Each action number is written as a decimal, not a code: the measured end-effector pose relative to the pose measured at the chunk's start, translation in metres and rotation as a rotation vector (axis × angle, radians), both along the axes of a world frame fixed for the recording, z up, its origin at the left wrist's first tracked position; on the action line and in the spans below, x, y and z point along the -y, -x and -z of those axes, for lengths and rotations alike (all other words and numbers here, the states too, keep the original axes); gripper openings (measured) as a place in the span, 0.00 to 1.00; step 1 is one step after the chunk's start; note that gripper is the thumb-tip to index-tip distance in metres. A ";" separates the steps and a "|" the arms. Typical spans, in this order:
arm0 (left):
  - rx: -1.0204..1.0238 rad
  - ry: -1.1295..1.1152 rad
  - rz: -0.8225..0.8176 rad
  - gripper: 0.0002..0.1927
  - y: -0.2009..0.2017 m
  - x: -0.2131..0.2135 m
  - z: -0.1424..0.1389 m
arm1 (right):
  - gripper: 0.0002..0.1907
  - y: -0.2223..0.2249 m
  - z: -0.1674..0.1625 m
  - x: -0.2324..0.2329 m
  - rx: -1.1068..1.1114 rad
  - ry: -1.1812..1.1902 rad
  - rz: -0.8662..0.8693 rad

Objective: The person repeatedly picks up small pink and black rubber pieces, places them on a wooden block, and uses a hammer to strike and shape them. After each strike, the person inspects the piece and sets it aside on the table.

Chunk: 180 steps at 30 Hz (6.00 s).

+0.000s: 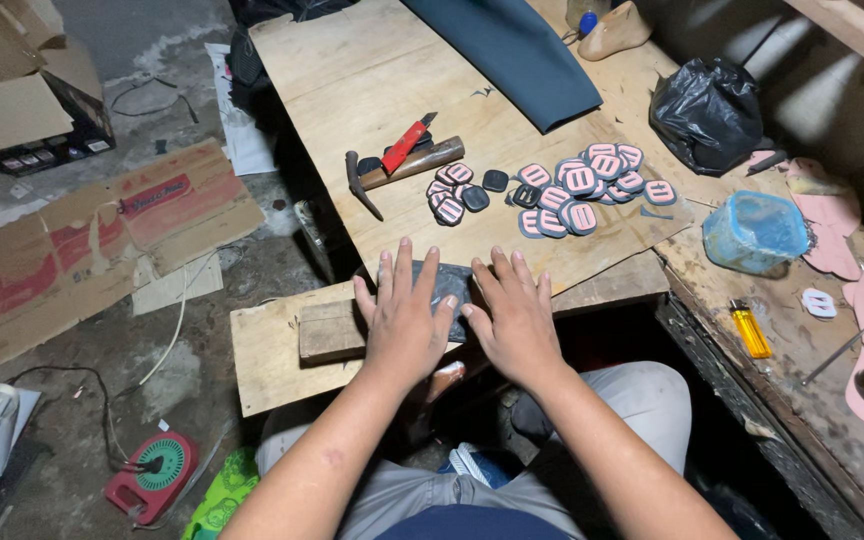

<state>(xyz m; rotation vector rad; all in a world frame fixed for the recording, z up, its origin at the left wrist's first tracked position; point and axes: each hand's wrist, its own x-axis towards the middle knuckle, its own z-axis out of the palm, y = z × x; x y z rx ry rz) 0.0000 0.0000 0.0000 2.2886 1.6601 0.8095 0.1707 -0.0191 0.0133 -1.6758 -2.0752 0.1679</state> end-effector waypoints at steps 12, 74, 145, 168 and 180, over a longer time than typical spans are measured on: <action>-0.011 -0.005 -0.046 0.37 0.023 0.021 -0.060 | 0.32 0.021 -0.049 0.008 -0.025 -0.004 -0.053; 0.225 0.043 0.089 0.25 0.073 0.023 -0.049 | 0.27 -0.069 -0.011 -0.074 -0.991 -0.065 0.241; 1.201 0.688 -0.360 0.12 0.214 0.002 0.037 | 0.39 0.067 -0.042 -0.244 0.430 0.056 -0.125; 1.238 0.711 -0.393 0.14 0.215 0.005 0.037 | 0.12 0.042 -0.084 -0.134 -0.544 0.354 -0.229; 1.226 0.807 -0.454 0.12 0.218 -0.005 0.036 | 0.22 0.047 -0.099 -0.051 -0.361 0.050 -0.126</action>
